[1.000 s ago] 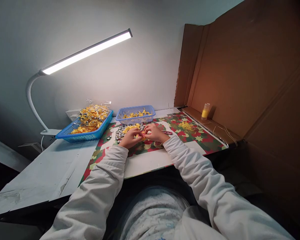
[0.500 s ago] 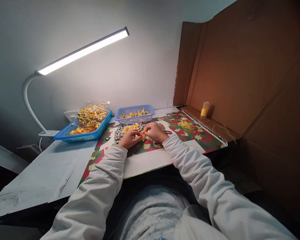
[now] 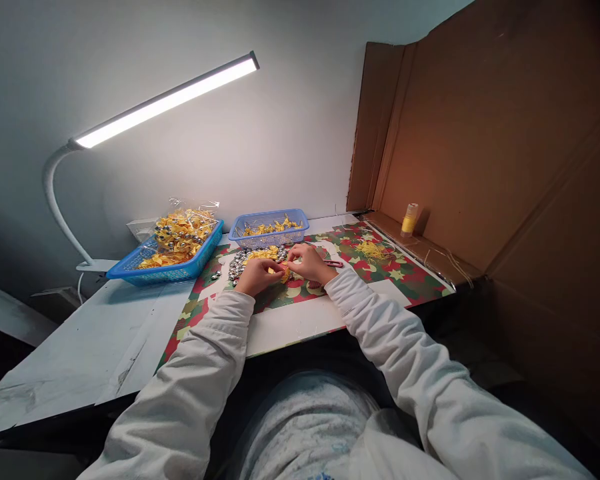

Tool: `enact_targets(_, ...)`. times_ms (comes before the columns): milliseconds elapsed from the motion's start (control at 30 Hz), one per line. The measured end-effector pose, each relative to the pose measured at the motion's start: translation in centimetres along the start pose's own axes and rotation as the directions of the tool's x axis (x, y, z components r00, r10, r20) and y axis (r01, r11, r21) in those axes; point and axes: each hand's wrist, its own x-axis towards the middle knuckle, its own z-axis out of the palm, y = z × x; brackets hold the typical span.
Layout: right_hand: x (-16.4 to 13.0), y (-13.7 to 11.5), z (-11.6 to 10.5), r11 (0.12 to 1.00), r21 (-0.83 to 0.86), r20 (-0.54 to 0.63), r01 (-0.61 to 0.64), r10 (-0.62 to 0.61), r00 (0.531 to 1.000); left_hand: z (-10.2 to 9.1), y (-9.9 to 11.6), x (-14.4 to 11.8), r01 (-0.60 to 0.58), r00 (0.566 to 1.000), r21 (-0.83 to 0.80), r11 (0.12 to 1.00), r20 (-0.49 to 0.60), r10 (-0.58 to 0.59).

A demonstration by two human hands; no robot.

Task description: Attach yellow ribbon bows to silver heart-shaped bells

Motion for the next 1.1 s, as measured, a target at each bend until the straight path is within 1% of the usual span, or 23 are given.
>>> enact_targets(133,0.1,0.3,0.1,1.0,0.002,-0.011,0.002,-0.002,1.0,-0.2,0.2,0.2,-0.093,0.995,0.027,0.995,-0.032,0.094)
enact_targets(233,0.1,0.3,0.1,1.0,0.0,-0.016,0.005,-0.005,1.0,-0.3,0.5,0.2,-0.122,0.992,0.027,0.992,0.002,0.122)
enact_targets(300,0.1,0.3,0.1,1.0,0.0,-0.015,0.005,-0.005,1.0,-0.3,0.6,0.1,-0.115,0.993,0.027,0.993,0.024,0.114)
enact_targets(500,0.1,0.3,0.2,1.0,-0.02,-0.001,-0.006,0.006,1.0,-0.3,0.8,-0.1,-0.065,0.998,0.036,0.997,0.019,0.065)
enact_targets(700,0.1,0.2,0.1,0.999,-0.035,0.012,0.005,-0.005,1.0,-0.3,0.8,0.1,-0.054,0.998,0.045,0.998,-0.029,0.056)
enact_targets(867,0.1,0.0,0.1,0.999,-0.031,0.054,0.026,-0.024,0.998,-0.1,0.4,0.3,-0.066,0.997,0.038,0.997,-0.038,0.067)
enact_targets(1000,0.2,0.1,0.2,0.999,-0.015,0.064,0.033,-0.032,0.997,0.1,-0.3,0.4,-0.008,0.999,-0.011,1.0,-0.049,0.007)
enact_targets(1100,0.2,0.2,0.3,0.999,-0.021,0.061,0.027,-0.025,0.998,0.2,-0.5,0.5,0.023,0.999,-0.055,0.998,-0.033,-0.025)
